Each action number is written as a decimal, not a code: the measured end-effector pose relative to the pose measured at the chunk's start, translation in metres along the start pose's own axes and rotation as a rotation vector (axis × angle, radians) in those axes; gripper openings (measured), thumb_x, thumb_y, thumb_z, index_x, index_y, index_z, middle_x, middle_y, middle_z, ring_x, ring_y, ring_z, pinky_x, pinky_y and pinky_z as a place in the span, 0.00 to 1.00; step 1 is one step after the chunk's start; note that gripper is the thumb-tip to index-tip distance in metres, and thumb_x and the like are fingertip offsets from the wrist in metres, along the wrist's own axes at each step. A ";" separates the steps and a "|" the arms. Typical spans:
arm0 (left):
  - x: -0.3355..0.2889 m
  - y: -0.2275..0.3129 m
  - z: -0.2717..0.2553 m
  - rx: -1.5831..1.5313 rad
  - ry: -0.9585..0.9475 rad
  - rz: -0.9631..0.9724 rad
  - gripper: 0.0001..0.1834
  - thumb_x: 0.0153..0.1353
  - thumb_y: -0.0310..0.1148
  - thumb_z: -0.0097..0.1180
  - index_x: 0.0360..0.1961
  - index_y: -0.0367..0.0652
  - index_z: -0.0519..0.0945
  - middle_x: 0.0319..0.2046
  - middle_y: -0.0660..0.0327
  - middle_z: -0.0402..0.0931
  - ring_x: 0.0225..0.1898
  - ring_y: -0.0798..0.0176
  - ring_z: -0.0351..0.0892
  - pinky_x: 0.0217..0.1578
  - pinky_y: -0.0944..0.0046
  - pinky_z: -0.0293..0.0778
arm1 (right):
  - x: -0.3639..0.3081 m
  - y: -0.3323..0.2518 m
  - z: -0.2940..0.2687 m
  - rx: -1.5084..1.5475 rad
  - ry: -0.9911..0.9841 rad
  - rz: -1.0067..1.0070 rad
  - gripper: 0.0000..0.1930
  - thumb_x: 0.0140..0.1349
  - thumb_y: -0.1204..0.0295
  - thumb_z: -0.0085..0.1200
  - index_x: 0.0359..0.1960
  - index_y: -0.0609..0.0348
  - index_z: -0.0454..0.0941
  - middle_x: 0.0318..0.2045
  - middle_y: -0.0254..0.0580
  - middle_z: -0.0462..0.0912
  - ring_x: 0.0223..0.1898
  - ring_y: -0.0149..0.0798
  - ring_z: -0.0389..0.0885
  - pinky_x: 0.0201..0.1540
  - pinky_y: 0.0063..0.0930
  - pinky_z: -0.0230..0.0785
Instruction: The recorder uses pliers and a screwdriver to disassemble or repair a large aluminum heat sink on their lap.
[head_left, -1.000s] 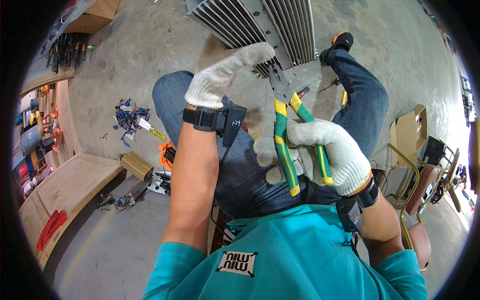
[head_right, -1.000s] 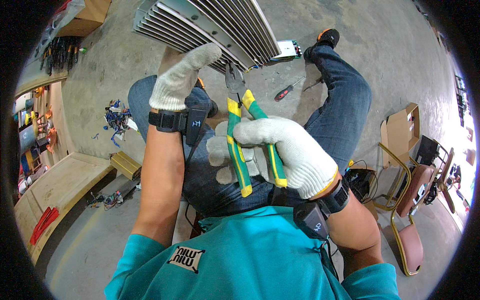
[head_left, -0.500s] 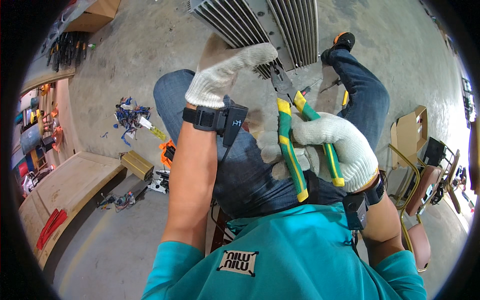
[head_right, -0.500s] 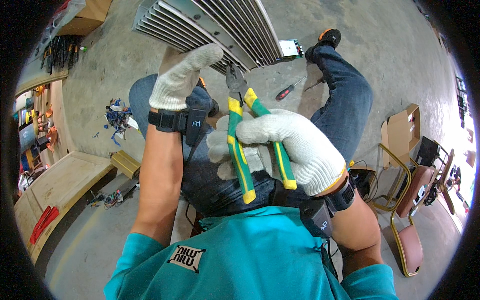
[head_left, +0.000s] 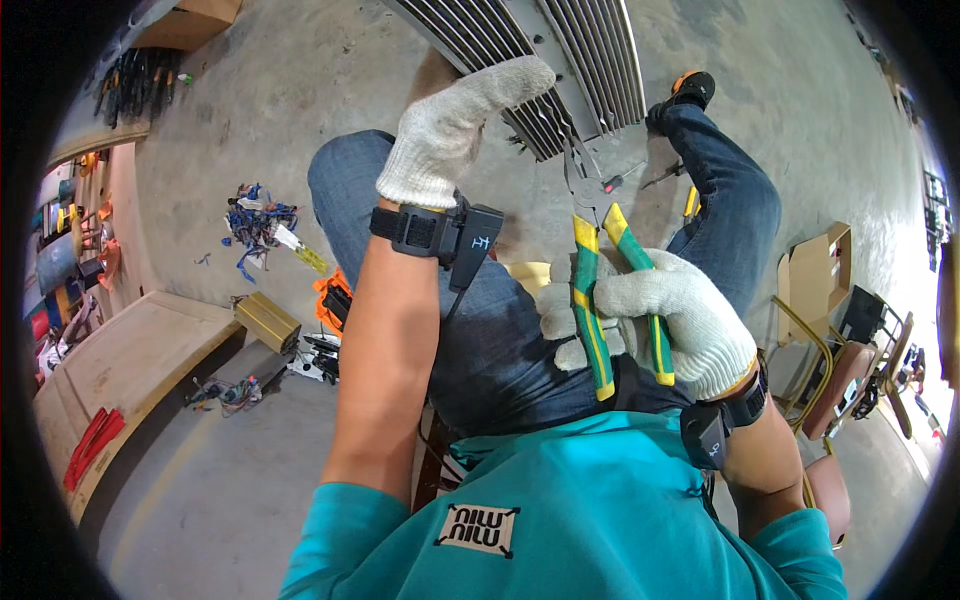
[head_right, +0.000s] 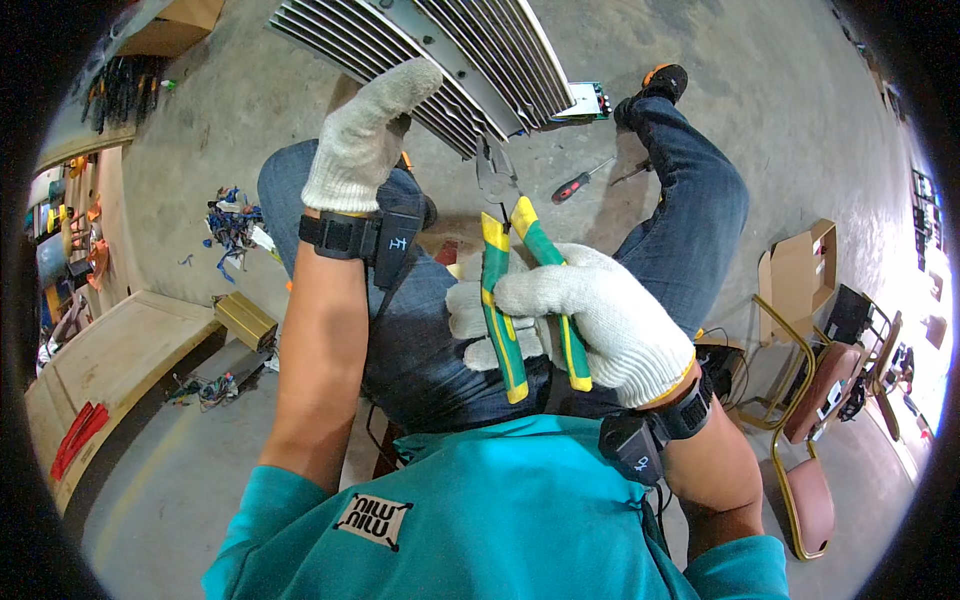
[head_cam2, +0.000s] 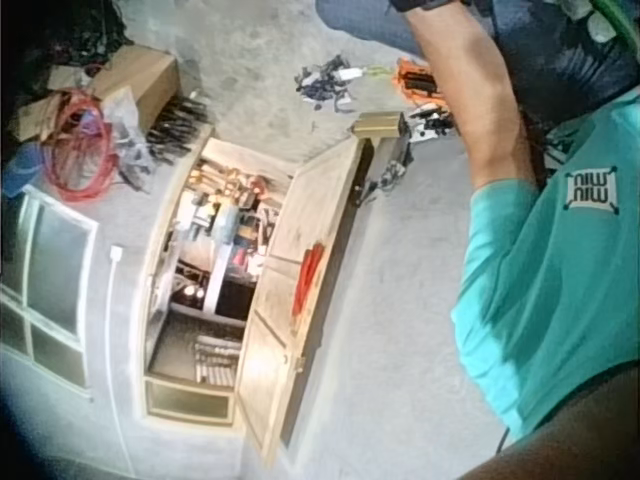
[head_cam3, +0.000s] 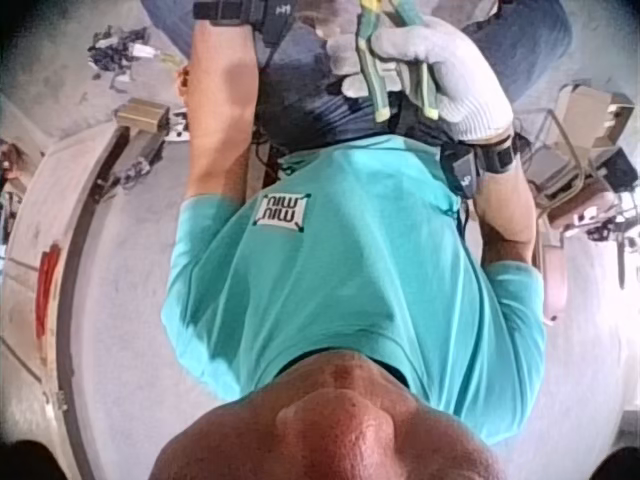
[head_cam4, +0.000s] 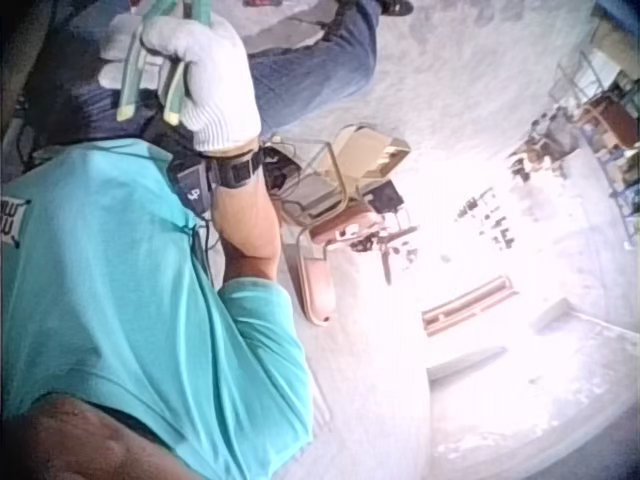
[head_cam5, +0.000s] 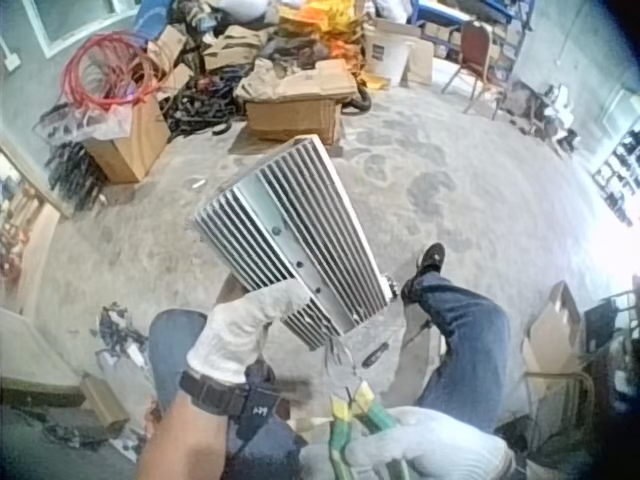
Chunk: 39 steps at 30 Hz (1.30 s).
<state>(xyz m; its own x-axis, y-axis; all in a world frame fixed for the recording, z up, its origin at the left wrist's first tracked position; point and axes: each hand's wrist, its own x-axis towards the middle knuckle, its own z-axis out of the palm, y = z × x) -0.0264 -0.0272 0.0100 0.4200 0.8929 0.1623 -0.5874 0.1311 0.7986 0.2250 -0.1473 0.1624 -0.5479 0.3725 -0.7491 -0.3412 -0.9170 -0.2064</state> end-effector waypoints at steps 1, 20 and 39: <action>-0.001 0.000 -0.001 0.020 0.003 -0.005 0.19 0.77 0.38 0.59 0.63 0.39 0.85 0.61 0.55 0.87 0.65 0.57 0.84 0.69 0.57 0.77 | -0.001 -0.001 0.000 0.003 -0.012 -0.009 0.26 0.69 0.74 0.61 0.65 0.76 0.74 0.51 0.55 0.87 0.50 0.50 0.91 0.56 0.50 0.87; 0.003 -0.006 -0.013 0.006 0.008 -0.044 0.19 0.77 0.39 0.59 0.61 0.38 0.87 0.58 0.53 0.88 0.62 0.56 0.86 0.67 0.58 0.79 | -0.002 -0.009 0.004 -0.135 0.080 -0.014 0.22 0.70 0.73 0.61 0.61 0.78 0.76 0.49 0.56 0.88 0.47 0.47 0.92 0.54 0.47 0.90; 0.006 0.002 -0.006 -0.017 -0.043 -0.046 0.21 0.74 0.40 0.62 0.58 0.36 0.88 0.59 0.49 0.87 0.64 0.52 0.85 0.68 0.53 0.80 | -0.006 -0.012 0.002 0.037 -0.036 0.001 0.24 0.71 0.75 0.61 0.65 0.75 0.73 0.51 0.57 0.87 0.49 0.51 0.91 0.56 0.57 0.88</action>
<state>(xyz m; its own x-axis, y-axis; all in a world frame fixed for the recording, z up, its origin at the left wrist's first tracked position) -0.0297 -0.0193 0.0093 0.4758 0.8666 0.1506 -0.5785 0.1794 0.7957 0.2313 -0.1380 0.1706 -0.5749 0.3774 -0.7260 -0.3685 -0.9116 -0.1821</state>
